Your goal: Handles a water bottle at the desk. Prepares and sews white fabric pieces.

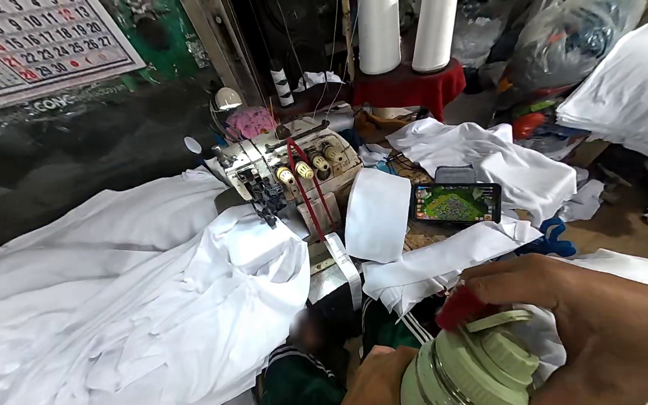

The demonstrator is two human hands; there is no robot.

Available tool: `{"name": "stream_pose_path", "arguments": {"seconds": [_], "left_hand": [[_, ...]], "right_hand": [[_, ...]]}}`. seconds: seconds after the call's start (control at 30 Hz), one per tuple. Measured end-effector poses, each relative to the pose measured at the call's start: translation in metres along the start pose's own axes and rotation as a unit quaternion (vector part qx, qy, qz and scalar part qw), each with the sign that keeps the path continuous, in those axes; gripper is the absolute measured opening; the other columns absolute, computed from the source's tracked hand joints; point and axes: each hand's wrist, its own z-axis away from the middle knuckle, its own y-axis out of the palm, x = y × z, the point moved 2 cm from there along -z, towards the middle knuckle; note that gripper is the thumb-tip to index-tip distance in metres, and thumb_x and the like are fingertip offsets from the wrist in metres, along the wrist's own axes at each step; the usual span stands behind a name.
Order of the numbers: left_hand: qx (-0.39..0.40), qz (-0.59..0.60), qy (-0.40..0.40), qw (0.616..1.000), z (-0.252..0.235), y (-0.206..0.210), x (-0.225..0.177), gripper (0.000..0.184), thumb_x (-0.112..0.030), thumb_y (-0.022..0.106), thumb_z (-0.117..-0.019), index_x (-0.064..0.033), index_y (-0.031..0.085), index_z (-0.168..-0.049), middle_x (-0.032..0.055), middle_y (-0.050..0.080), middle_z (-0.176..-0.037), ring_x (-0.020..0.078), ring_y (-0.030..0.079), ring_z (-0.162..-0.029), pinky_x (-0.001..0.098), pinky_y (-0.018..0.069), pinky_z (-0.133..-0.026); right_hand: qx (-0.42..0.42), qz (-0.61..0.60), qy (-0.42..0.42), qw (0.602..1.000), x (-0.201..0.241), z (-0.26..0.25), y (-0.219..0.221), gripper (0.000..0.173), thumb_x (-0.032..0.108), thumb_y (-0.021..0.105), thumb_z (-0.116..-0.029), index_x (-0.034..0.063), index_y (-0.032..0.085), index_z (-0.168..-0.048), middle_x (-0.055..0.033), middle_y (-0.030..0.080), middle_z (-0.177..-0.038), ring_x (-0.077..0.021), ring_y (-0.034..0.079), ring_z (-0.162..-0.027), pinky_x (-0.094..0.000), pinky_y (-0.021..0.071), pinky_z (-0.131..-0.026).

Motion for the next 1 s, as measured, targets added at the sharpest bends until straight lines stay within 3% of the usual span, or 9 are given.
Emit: {"name": "stream_pose_path", "arguments": {"seconds": [0.27, 0.37, 0.43, 0.53, 0.63, 0.73, 0.8, 0.9, 1.0], "left_hand": [[0.004, -0.051, -0.038, 0.998, -0.003, -0.003, -0.003, 0.103, -0.073, 0.087, -0.0517, -0.007, 0.064, -0.128, 0.0053, 0.074, -0.108, 0.0174, 0.067, -0.105, 0.0426, 0.0511, -0.099], [-0.012, -0.057, -0.056, 0.997, -0.003, -0.004, -0.008, 0.103, -0.072, 0.087, -0.0529, -0.0067, 0.063, -0.129, 0.0059, 0.073, -0.109, 0.0191, 0.066, -0.107, 0.0439, 0.05, -0.1], [-0.027, -0.05, -0.067, 0.996, -0.004, -0.004, -0.009, 0.105, -0.073, 0.087, -0.0517, -0.0062, 0.064, -0.129, 0.0081, 0.072, -0.112, 0.022, 0.065, -0.109, 0.0457, 0.0524, -0.098], [-0.031, -0.056, -0.049, 0.997, -0.006, -0.008, -0.008, 0.103, -0.07, 0.089, -0.0518, -0.0055, 0.065, -0.128, 0.0085, 0.073, -0.11, 0.0214, 0.065, -0.109, 0.0436, 0.0516, -0.098], [-0.025, -0.076, -0.033, 0.996, -0.007, -0.01, -0.006, 0.1, -0.071, 0.089, -0.052, -0.0088, 0.064, -0.127, 0.0027, 0.073, -0.108, 0.0153, 0.065, -0.108, 0.0402, 0.0473, -0.104], [-0.045, -0.072, -0.036, 0.996, -0.01, -0.008, -0.007, 0.102, -0.071, 0.089, -0.0515, -0.007, 0.065, -0.127, 0.0039, 0.074, -0.109, 0.0161, 0.065, -0.108, 0.041, 0.0482, -0.103], [-0.056, -0.045, -0.06, 0.996, -0.011, -0.007, -0.006, 0.104, -0.07, 0.09, -0.0504, -0.0056, 0.065, -0.128, 0.0064, 0.072, -0.111, 0.0186, 0.065, -0.109, 0.0421, 0.0532, -0.098], [-0.045, -0.014, -0.074, 0.996, -0.011, -0.01, -0.005, 0.104, -0.068, 0.091, -0.05, -0.0057, 0.064, -0.128, 0.0074, 0.072, -0.112, 0.0194, 0.065, -0.11, 0.0423, 0.0548, -0.096], [-0.022, -0.029, -0.056, 0.998, -0.014, -0.014, -0.007, 0.101, -0.068, 0.09, -0.0506, -0.0079, 0.065, -0.127, 0.0054, 0.072, -0.112, 0.0186, 0.064, -0.111, 0.0415, 0.0536, -0.097]], "right_hand": [[-0.056, 0.102, 0.065, 0.991, 0.004, 0.001, 0.005, 0.058, 0.073, 0.077, -0.0741, 0.024, 0.071, -0.106, 0.0156, 0.067, -0.089, 0.0039, 0.065, -0.081, -0.0213, 0.0603, -0.067], [-0.127, 0.253, 0.127, 0.951, 0.008, -0.001, 0.021, 0.067, 0.092, 0.051, -0.0763, 0.0274, 0.065, -0.086, 0.0142, 0.054, -0.064, -0.0011, 0.055, -0.057, -0.0316, 0.0457, -0.046], [-0.109, 0.244, 0.118, 0.956, 0.006, 0.005, 0.022, 0.074, 0.09, 0.039, -0.0852, 0.0246, 0.067, -0.106, 0.0089, 0.065, -0.084, -0.0064, 0.065, -0.075, -0.039, 0.054, -0.059], [0.014, 0.054, 0.063, 0.996, 0.001, 0.01, -0.001, 0.082, 0.062, 0.071, -0.0868, 0.0233, 0.044, -0.154, 0.0024, 0.056, -0.146, -0.0105, 0.058, -0.128, -0.0392, 0.0554, -0.104], [0.043, -0.047, 0.044, 0.997, 0.0, 0.005, -0.011, 0.071, 0.04, 0.084, -0.0831, 0.0244, 0.055, -0.147, 0.0071, 0.065, -0.135, -0.009, 0.064, -0.12, -0.034, 0.0596, -0.099], [-0.064, 0.057, 0.088, 0.992, 0.0, 0.0, 0.0, 0.058, 0.071, 0.077, -0.0769, 0.0257, 0.068, -0.112, 0.0154, 0.07, -0.092, 0.0013, 0.068, -0.085, -0.0265, 0.0631, -0.072], [-0.121, 0.123, 0.115, 0.978, -0.004, 0.002, 0.011, 0.07, 0.087, 0.06, -0.0763, 0.0245, 0.066, -0.107, 0.0142, 0.067, -0.083, 0.0016, 0.066, -0.076, -0.0302, 0.0608, -0.063], [-0.019, 0.04, 0.085, 0.995, -0.006, 0.013, 0.006, 0.096, 0.076, 0.07, -0.0786, 0.0203, 0.044, -0.152, 0.0045, 0.063, -0.135, -0.0071, 0.061, -0.12, -0.0383, 0.0578, -0.099], [-0.007, -0.034, 0.043, 0.998, 0.001, 0.011, -0.008, 0.081, 0.038, 0.081, -0.0836, 0.0258, 0.044, -0.154, 0.0053, 0.062, -0.139, -0.0117, 0.062, -0.123, -0.0377, 0.0593, -0.1]]}}
